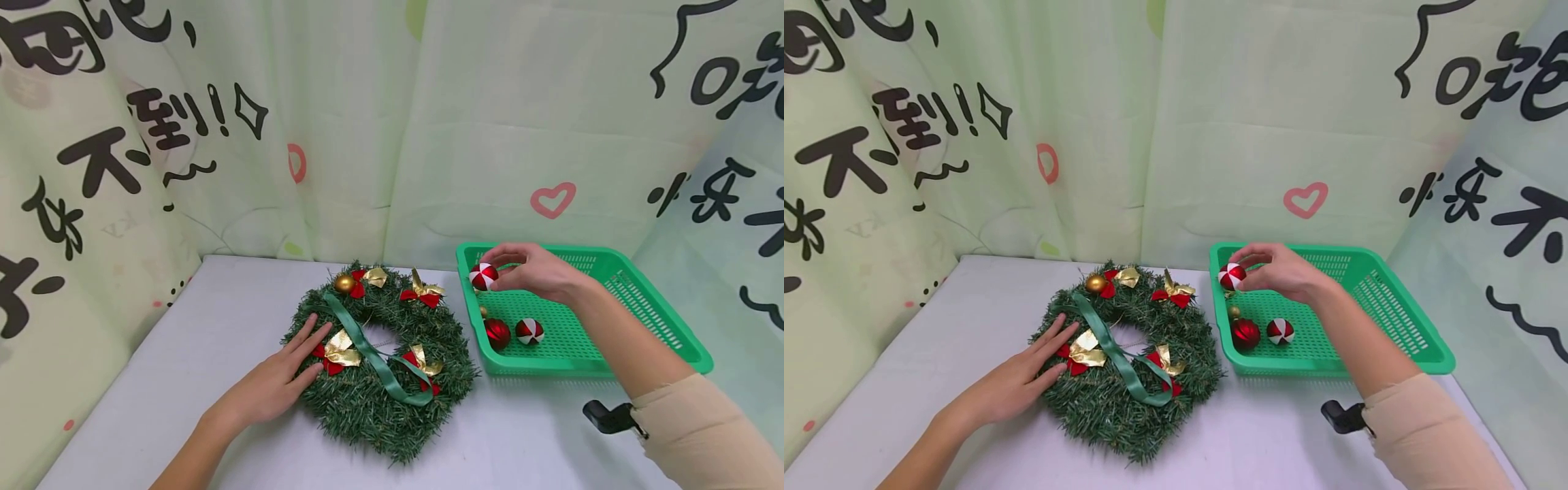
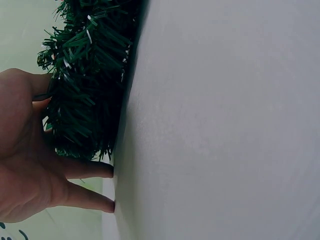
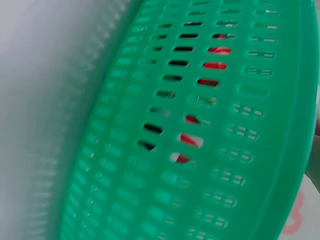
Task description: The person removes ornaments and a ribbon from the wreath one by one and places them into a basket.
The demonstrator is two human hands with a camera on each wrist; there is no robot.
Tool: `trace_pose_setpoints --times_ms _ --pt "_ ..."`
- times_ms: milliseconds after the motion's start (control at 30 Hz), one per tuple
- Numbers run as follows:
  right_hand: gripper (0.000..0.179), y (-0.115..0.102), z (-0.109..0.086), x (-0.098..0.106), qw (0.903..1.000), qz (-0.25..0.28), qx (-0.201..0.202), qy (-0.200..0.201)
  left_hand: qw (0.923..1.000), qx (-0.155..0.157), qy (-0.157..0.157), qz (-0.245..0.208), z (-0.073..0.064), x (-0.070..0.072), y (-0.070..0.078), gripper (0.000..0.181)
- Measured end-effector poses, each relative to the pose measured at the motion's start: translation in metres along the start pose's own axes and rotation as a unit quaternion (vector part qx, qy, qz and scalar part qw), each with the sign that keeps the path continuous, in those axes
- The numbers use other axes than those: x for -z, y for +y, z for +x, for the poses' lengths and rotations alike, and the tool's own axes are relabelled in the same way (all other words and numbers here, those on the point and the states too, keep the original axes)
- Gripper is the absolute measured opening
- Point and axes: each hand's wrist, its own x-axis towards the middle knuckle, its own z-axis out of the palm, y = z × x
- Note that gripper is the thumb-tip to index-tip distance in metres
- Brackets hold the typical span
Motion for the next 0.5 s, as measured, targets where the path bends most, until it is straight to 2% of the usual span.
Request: trace_pose_setpoints --times_ms 500 --pt "0.055 0.025 0.0 0.009 0.9985 -0.029 -0.046 0.002 1.0 0.002 -0.001 -0.003 0.0 0.0 0.0 0.065"
